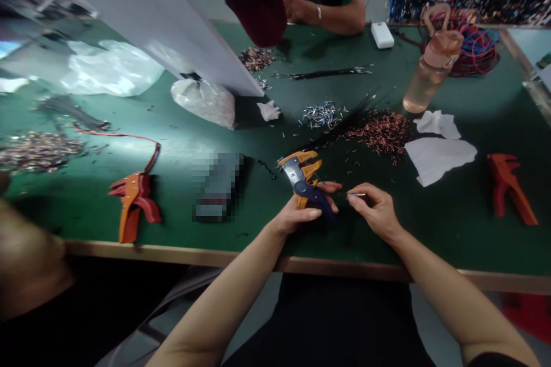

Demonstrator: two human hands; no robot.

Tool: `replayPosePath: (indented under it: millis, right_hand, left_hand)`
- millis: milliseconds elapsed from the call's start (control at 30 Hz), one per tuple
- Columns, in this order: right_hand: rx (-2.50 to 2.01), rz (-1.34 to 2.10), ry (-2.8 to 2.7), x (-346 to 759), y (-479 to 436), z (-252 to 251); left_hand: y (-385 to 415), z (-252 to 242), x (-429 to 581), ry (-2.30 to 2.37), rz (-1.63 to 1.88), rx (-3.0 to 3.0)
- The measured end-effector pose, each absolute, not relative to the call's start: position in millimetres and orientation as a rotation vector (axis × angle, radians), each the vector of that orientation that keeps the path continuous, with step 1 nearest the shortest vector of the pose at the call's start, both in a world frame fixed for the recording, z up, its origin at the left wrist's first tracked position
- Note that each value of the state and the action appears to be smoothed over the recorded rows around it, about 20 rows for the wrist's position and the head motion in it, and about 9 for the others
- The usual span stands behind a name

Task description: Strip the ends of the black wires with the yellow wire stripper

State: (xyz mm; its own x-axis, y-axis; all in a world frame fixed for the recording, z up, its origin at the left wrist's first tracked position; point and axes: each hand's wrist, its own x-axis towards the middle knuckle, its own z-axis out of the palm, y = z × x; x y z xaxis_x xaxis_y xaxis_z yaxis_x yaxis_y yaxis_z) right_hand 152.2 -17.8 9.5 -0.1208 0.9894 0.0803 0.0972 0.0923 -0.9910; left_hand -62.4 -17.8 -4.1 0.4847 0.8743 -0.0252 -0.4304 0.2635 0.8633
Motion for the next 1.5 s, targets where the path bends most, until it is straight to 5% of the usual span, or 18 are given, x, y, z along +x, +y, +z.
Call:
replayPosePath:
  millis: [833,1500]
  right_hand:
    - [-0.718,0.804,-1.110,172.1,-9.5,32.9]
    - [-0.880,0.969,-0.661,198.7,33.2,9.5]
  left_hand:
    - [-1.6,1.1,-72.6,0.675,1.359,0.601]
    - [-0.9,2.2,-66.6,0.755,1.368,0.692]
